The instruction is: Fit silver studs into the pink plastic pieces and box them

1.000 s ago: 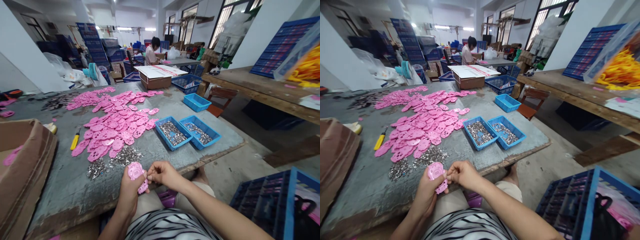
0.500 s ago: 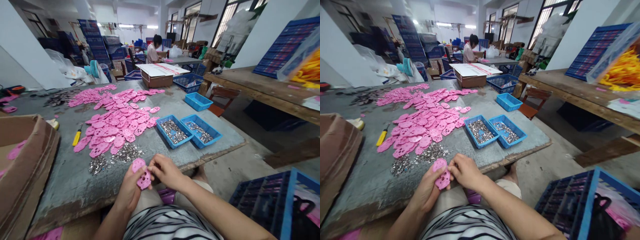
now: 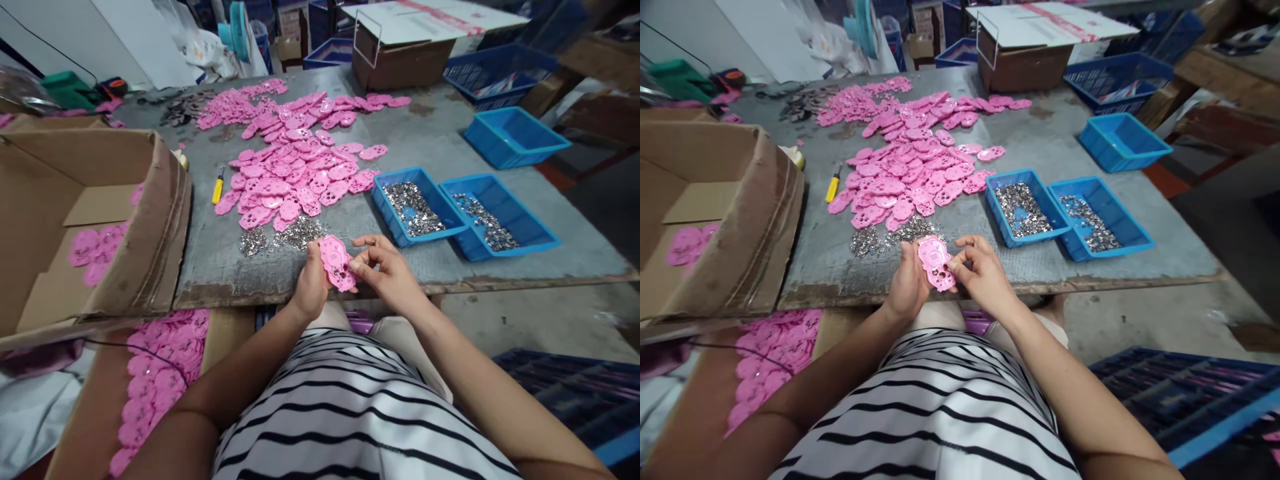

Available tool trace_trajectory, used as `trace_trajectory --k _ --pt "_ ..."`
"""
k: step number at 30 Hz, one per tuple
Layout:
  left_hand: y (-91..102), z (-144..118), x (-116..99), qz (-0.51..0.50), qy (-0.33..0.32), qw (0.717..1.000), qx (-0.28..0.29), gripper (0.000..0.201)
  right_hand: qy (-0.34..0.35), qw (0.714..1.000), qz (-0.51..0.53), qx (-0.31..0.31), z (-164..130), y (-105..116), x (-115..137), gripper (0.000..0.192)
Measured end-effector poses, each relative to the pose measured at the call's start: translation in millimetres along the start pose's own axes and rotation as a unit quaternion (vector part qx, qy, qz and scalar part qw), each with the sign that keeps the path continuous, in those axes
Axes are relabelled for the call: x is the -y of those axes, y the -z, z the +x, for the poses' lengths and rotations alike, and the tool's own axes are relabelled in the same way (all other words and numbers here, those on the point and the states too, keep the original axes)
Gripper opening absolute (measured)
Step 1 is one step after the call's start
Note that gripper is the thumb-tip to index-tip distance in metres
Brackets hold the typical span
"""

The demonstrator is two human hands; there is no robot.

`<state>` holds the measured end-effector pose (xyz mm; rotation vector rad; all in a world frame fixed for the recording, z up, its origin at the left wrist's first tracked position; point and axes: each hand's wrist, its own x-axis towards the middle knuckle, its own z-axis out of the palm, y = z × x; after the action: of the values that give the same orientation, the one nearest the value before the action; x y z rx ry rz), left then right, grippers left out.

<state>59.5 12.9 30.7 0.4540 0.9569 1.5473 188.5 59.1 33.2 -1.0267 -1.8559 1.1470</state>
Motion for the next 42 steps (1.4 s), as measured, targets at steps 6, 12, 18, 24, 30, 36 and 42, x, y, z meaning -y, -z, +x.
trace_trajectory --k 6,12,18,24,30,36,42 --pt "-3.7 -2.2 -4.1 -0.026 0.044 0.999 -0.006 0.056 0.008 0.998 -0.04 0.041 0.9 0.3 1.4 0.016" --pt "-7.0 -2.8 -4.3 -0.043 0.066 0.997 -0.024 0.048 0.01 0.997 -0.049 0.053 0.3 0.6 0.1 0.015" --pt "-6.1 -0.1 -4.9 -0.046 0.083 0.995 -0.009 0.053 -0.002 1.0 0.006 0.007 -2.3 -9.2 -9.0 0.012" --pt "2.8 2.1 -5.0 0.008 0.081 0.995 0.059 0.056 0.012 0.993 0.051 -0.107 30.2 26.2 -21.4 0.016" --pt "9.9 0.4 1.1 0.108 0.077 0.989 0.061 0.059 -0.127 0.897 -0.416 -0.077 88.1 91.3 -34.0 0.026" --pt "20.2 4.6 16.2 0.138 0.084 0.987 0.016 0.053 -0.233 0.8 -0.548 0.072 93.0 91.3 -30.4 0.027" --pt "24.5 4.4 22.0 0.136 0.081 0.987 0.02 0.056 -0.247 0.797 -0.545 0.08 91.0 90.6 -34.0 0.033"
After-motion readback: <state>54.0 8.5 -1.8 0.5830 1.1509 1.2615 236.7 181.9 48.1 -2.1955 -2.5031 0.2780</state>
